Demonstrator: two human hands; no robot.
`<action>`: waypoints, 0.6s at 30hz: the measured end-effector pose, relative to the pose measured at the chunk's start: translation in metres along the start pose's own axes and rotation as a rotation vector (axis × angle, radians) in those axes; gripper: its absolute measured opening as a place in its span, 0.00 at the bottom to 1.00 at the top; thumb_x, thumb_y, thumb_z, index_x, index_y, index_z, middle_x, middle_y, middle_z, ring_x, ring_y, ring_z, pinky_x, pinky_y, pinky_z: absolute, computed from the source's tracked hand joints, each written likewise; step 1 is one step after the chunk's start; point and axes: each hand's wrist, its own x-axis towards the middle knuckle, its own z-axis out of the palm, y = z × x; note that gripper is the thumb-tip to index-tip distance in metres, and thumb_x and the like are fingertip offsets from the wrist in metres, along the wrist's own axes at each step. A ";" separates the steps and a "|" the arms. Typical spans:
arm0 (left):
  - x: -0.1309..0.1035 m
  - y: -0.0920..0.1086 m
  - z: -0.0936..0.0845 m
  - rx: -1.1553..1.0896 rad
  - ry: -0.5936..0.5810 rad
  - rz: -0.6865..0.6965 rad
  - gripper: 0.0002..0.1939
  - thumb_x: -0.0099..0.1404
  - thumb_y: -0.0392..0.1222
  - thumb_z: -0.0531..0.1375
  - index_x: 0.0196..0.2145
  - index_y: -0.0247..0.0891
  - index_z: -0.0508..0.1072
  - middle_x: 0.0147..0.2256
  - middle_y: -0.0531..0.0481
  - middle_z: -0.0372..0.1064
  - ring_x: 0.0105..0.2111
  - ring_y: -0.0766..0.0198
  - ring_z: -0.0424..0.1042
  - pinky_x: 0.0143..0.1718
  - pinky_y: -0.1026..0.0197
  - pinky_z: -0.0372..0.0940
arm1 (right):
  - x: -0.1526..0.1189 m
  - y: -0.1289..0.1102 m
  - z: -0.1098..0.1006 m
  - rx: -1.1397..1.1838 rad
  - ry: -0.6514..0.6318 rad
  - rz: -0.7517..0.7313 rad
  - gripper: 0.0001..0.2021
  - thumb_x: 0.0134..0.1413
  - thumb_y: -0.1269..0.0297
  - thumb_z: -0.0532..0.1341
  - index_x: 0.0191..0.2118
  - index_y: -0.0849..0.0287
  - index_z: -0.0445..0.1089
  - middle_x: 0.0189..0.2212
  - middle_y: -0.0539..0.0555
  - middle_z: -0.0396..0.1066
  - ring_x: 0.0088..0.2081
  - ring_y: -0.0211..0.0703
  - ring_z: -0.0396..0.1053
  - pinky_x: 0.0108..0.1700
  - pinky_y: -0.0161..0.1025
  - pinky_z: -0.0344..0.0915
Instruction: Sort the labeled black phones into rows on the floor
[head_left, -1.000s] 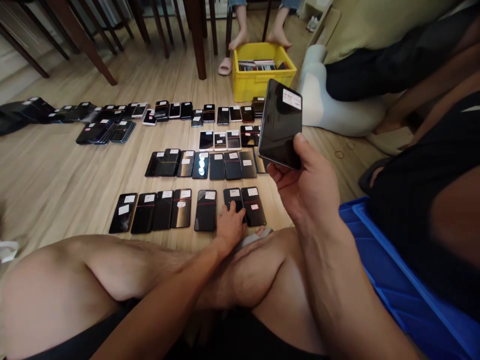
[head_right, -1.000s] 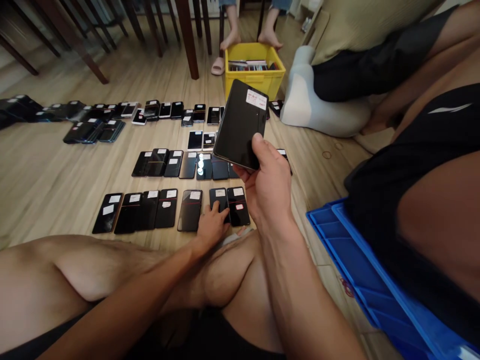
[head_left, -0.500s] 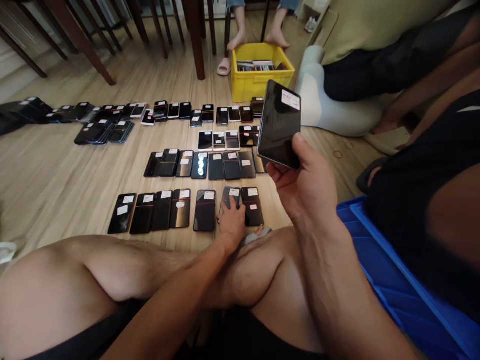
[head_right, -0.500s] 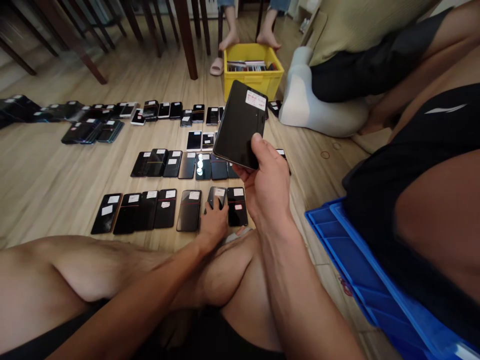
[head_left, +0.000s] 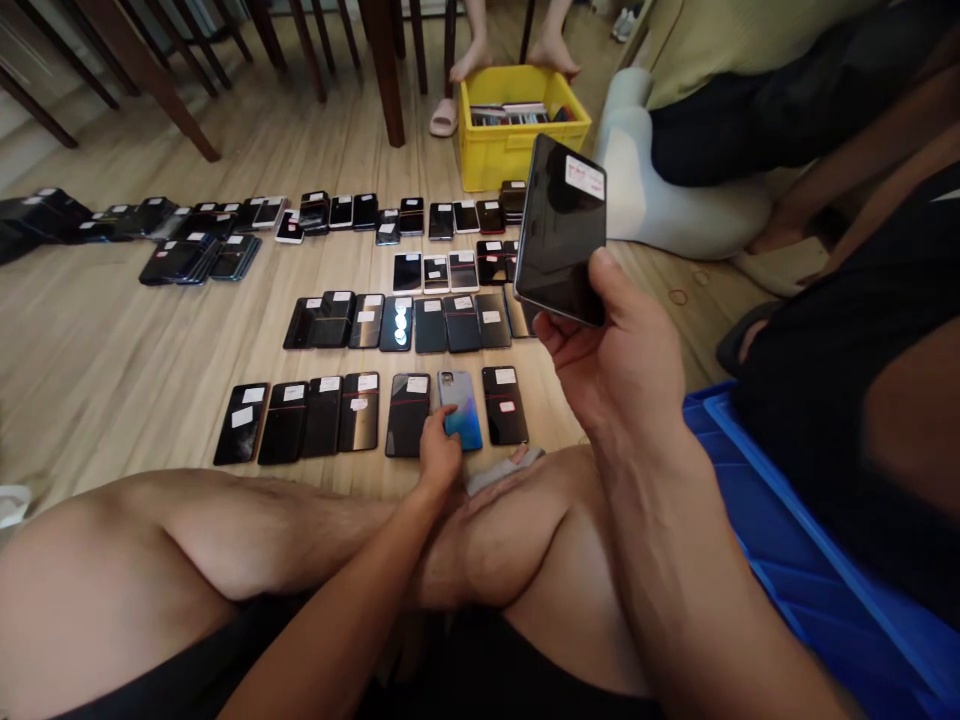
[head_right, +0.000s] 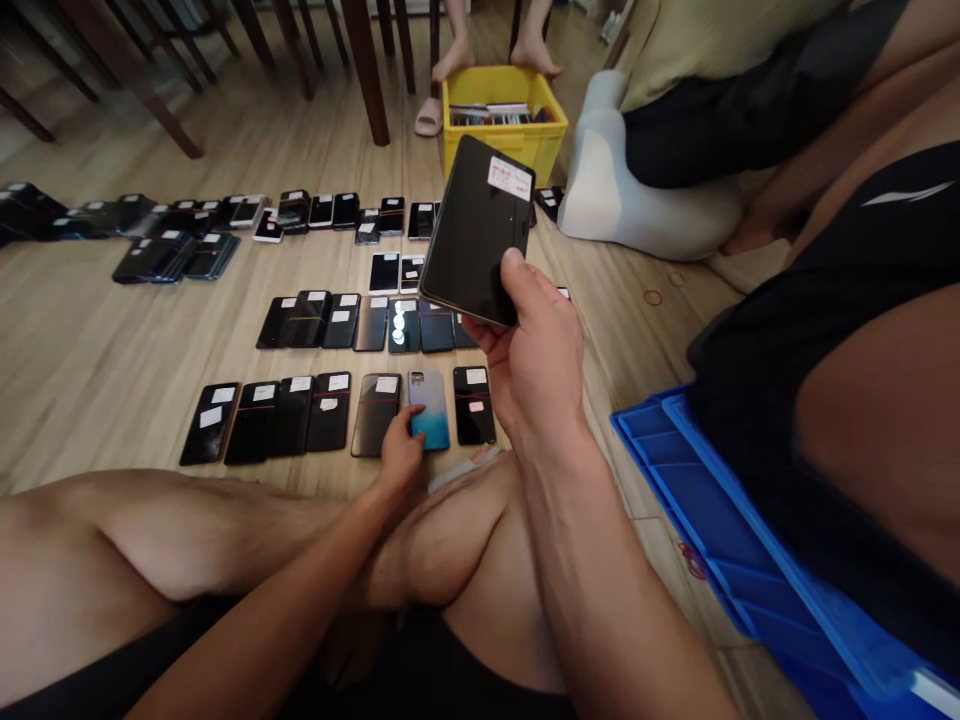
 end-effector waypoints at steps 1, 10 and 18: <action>-0.001 0.002 -0.001 0.032 -0.003 0.003 0.30 0.59 0.24 0.54 0.58 0.40 0.72 0.57 0.45 0.72 0.59 0.58 0.70 0.66 0.55 0.61 | 0.000 0.000 0.000 0.006 0.009 0.003 0.09 0.61 0.52 0.68 0.37 0.51 0.76 0.41 0.48 0.79 0.44 0.44 0.78 0.38 0.38 0.77; -0.016 0.068 0.019 0.596 -0.144 0.337 0.25 0.69 0.39 0.60 0.63 0.44 0.68 0.68 0.38 0.53 0.62 0.44 0.61 0.59 0.45 0.66 | -0.001 -0.001 0.001 -0.026 0.002 0.021 0.10 0.61 0.49 0.68 0.36 0.48 0.74 0.40 0.47 0.80 0.46 0.46 0.78 0.41 0.42 0.79; 0.019 0.099 0.074 0.748 -0.273 0.278 0.35 0.65 0.46 0.65 0.68 0.44 0.62 0.71 0.36 0.46 0.57 0.38 0.62 0.47 0.43 0.73 | -0.001 -0.002 -0.001 -0.022 0.002 0.052 0.08 0.61 0.51 0.69 0.36 0.46 0.75 0.41 0.47 0.80 0.45 0.49 0.78 0.41 0.45 0.78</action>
